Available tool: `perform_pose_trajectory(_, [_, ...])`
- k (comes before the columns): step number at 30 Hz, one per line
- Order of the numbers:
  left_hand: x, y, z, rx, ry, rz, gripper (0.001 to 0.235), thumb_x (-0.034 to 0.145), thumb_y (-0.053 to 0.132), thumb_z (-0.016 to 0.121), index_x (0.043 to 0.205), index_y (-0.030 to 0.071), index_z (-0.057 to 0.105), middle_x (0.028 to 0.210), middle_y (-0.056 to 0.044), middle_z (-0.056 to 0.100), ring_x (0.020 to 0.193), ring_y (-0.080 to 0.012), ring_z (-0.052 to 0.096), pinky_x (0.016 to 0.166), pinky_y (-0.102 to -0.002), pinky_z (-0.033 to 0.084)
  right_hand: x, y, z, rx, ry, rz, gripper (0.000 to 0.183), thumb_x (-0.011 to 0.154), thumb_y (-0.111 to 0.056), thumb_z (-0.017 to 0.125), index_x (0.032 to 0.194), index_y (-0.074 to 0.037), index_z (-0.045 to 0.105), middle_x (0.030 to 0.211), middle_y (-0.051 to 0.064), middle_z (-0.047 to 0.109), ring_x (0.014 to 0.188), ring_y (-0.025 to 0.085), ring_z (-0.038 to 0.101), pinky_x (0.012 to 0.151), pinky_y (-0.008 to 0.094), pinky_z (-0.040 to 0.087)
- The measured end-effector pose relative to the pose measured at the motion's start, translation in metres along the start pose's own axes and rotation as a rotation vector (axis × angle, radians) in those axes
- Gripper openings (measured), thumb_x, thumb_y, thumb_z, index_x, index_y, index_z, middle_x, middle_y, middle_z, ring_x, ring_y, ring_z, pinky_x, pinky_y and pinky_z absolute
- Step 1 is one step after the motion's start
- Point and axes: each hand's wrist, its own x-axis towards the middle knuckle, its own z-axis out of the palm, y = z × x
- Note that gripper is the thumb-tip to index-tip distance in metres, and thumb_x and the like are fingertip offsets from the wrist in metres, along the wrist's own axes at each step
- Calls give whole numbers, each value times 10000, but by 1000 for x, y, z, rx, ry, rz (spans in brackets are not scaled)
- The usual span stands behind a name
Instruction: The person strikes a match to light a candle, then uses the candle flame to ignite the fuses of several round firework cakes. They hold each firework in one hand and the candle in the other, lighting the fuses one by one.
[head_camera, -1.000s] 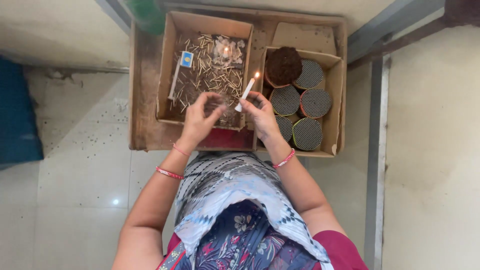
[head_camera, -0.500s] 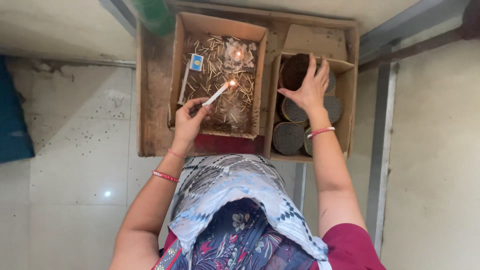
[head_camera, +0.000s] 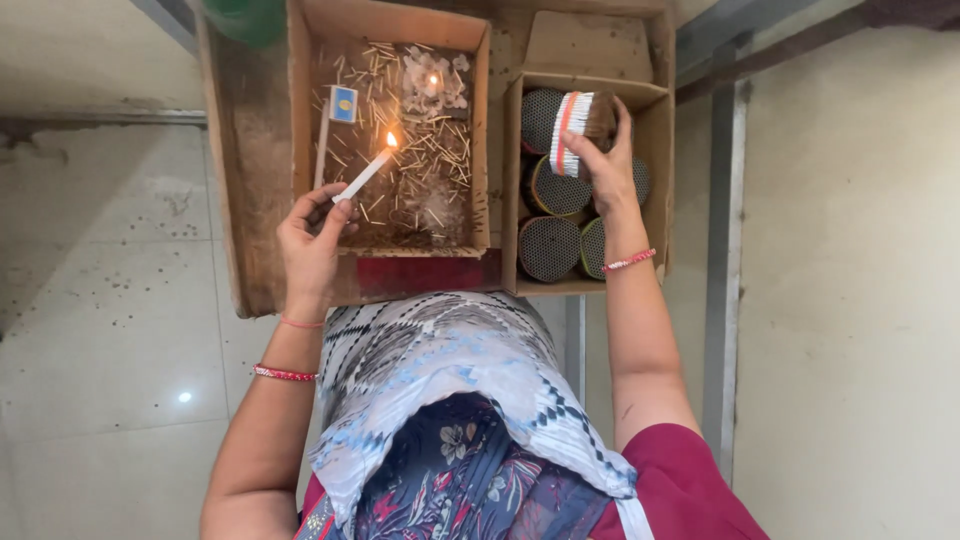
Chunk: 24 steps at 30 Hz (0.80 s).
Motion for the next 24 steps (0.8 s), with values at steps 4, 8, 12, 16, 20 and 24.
perform_pose_trajectory(4, [-10, 12, 20, -19, -32, -15, 262, 1014, 104, 697, 1250, -7, 677, 1025, -25, 723, 911, -79, 678, 797, -239, 577, -61, -6, -14, 921, -157, 470, 697, 892, -349, 769, 1468, -67, 496, 1353, 98, 624, 1226, 260, 626, 1027, 487, 561])
perform_pose_trajectory(8, [-20, 19, 46, -37, -163, 23, 263, 1003, 69, 710, 1255, 1, 678, 1061, -21, 712, 927, -57, 654, 813, -224, 559, -113, 10, -3, 1072, -289, 560, 677, 876, -345, 775, 1440, -53, 540, 1368, 94, 632, 1238, 260, 627, 1069, 516, 542])
perform_pose_trajectory(12, [-32, 48, 72, 50, -312, 145, 237, 992, 21, 733, 1226, 0, 702, 1074, -21, 706, 942, -48, 640, 831, -212, 541, -142, 7, 10, 1080, -417, 648, 714, 832, -343, 808, 1430, -68, 530, 1361, 76, 644, 1237, 244, 634, 1087, 506, 524])
perform_pose_trajectory(16, [-38, 61, 76, 96, -340, 163, 221, 962, 10, 734, 1183, 7, 712, 1065, -11, 733, 931, -46, 669, 819, -218, 567, -149, 7, 17, 1088, -464, 644, 697, 907, -328, 823, 1447, 8, 538, 1383, 112, 647, 1278, 262, 627, 1169, 485, 492])
perform_pose_trajectory(20, [-38, 56, 68, 98, -361, 175, 230, 951, 6, 734, 1181, 10, 718, 1034, -12, 744, 909, -50, 686, 801, -224, 587, -143, -32, 24, 1037, -411, 668, 730, 887, -396, 800, 1453, -24, 531, 1370, 111, 648, 1253, 271, 633, 1117, 509, 524])
perform_pose_trajectory(24, [-35, 52, 58, 140, -338, 209, 231, 950, 4, 736, 1180, 14, 725, 1016, -26, 753, 902, -55, 690, 795, -230, 588, -139, -49, 26, 969, -446, 696, 787, 875, -475, 773, 1466, -27, 508, 1382, 137, 633, 1245, 301, 644, 1062, 571, 551])
